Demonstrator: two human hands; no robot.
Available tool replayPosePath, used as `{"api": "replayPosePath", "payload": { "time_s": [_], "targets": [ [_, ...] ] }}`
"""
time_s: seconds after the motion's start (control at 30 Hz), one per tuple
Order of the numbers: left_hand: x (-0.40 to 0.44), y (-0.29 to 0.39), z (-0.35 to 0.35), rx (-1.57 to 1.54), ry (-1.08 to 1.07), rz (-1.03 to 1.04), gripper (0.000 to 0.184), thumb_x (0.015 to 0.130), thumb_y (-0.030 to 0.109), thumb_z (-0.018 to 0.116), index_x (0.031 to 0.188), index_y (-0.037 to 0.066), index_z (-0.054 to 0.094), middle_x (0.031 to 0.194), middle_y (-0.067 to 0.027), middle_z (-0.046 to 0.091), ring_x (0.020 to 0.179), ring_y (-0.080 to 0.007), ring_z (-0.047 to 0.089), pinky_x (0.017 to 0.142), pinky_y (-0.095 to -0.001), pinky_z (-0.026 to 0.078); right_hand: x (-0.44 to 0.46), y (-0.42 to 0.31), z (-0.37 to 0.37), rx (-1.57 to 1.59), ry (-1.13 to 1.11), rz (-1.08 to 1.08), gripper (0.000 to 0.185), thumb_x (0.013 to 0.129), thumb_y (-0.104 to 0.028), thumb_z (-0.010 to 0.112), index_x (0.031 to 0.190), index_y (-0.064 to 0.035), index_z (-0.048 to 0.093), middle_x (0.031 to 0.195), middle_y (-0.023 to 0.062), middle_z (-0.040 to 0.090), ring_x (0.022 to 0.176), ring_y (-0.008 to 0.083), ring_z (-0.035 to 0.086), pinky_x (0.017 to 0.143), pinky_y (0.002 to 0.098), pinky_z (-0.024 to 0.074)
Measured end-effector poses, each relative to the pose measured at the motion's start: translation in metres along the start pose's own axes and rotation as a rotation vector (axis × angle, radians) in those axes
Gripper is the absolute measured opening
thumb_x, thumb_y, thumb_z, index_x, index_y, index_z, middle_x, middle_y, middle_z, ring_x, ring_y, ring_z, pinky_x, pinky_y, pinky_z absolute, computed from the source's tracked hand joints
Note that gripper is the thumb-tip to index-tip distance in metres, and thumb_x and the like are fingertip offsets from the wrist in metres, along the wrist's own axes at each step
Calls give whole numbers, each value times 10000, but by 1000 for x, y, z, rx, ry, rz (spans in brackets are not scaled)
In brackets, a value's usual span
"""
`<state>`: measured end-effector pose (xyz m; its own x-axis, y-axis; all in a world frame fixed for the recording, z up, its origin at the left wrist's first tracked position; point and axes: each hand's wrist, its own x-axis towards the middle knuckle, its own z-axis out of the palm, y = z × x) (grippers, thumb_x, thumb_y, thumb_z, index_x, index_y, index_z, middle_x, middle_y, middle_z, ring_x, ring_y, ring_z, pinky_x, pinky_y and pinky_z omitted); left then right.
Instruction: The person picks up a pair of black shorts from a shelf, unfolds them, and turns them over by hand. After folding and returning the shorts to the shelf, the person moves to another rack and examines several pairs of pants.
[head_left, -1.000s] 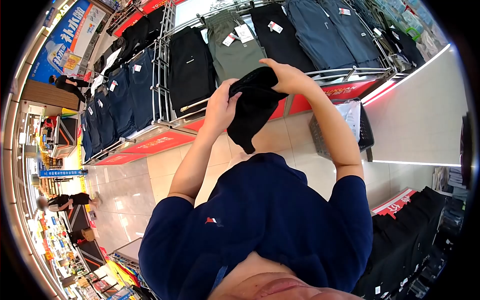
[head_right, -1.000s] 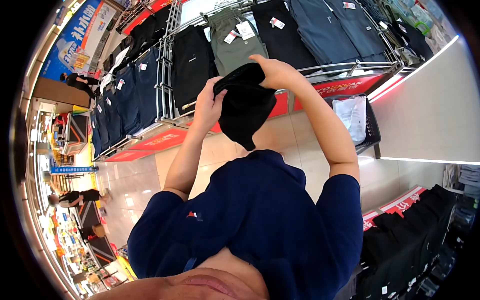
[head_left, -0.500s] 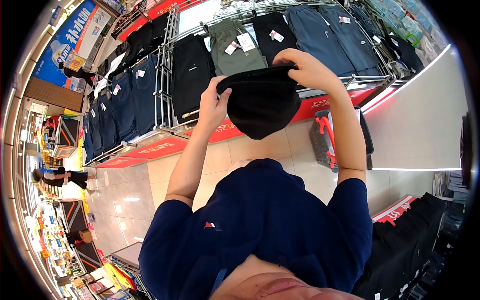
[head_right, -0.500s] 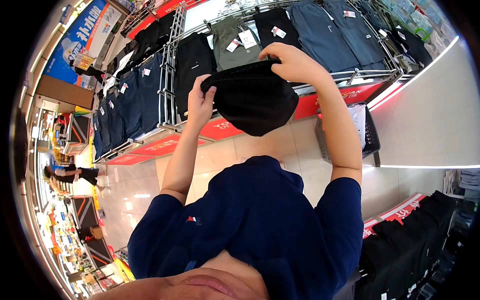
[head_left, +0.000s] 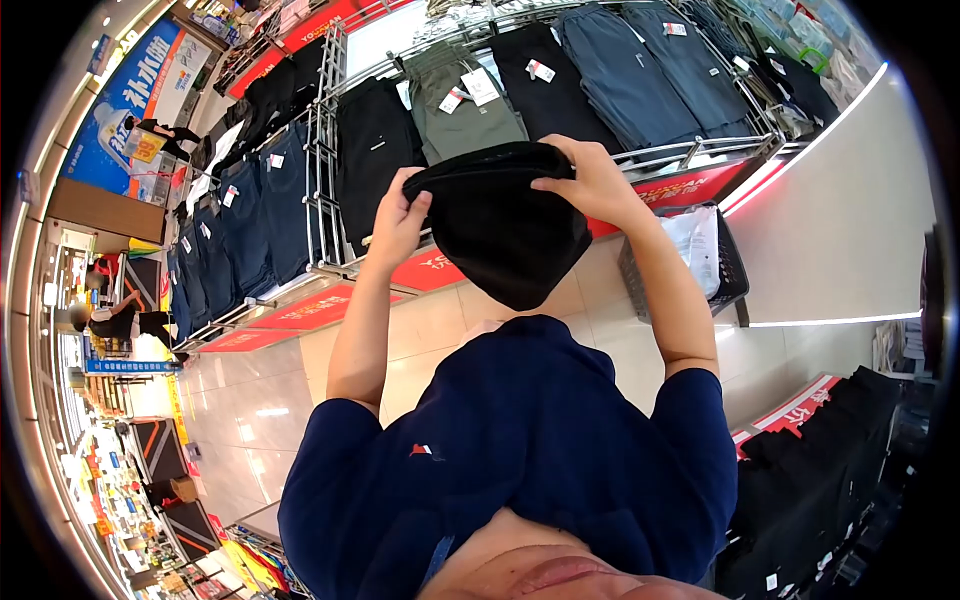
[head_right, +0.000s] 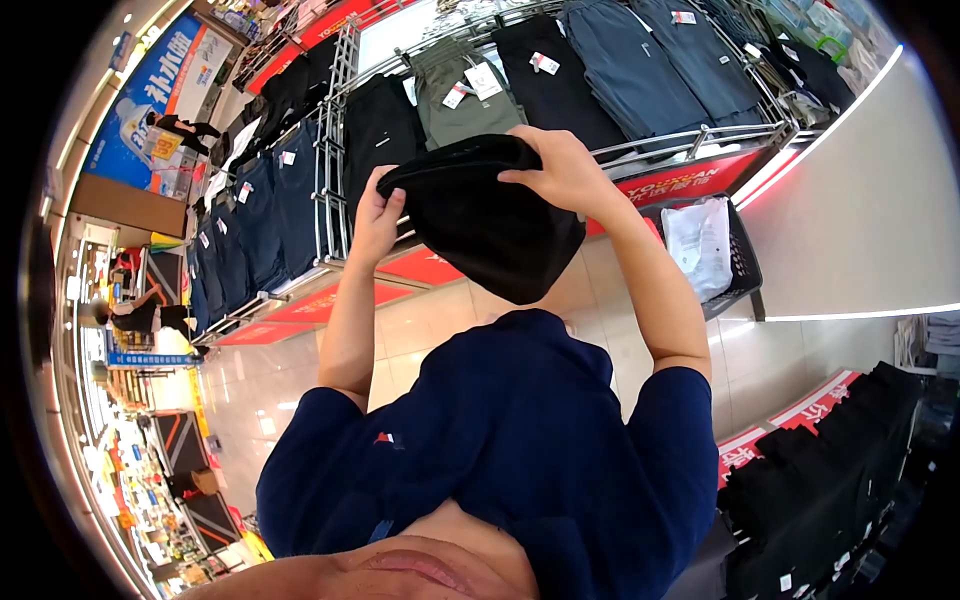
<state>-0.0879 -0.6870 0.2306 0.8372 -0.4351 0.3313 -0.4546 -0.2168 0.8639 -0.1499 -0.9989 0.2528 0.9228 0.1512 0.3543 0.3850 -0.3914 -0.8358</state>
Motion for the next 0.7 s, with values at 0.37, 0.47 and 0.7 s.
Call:
{"api": "replayPosePath", "payload": {
  "time_s": [0.37,0.47,0.7],
  "targets": [
    [37,124,23,684,-217,428,737,720,361,868,1325,50,584,1324,-176,610,1232,-369,574,1042,-444,466,7,-32,3,-67,-69,-67,343,807,-82,797,1094,46,661,903,213,710,789,283,680,759,345,513],
    [54,110,37,727,-298,284,665,698,325,886,1246,61,617,1153,-167,684,1080,-343,655,927,-403,520,10,-36,4,-141,-34,-92,340,809,-118,801,1082,35,667,907,216,710,814,338,698,756,363,522],
    [59,90,52,689,-334,238,435,775,330,837,919,42,546,795,-171,648,776,-379,653,672,-427,519,-9,-26,2,-104,48,9,378,817,-134,800,1135,17,662,979,189,722,920,303,710,813,365,531]
  ]
}}
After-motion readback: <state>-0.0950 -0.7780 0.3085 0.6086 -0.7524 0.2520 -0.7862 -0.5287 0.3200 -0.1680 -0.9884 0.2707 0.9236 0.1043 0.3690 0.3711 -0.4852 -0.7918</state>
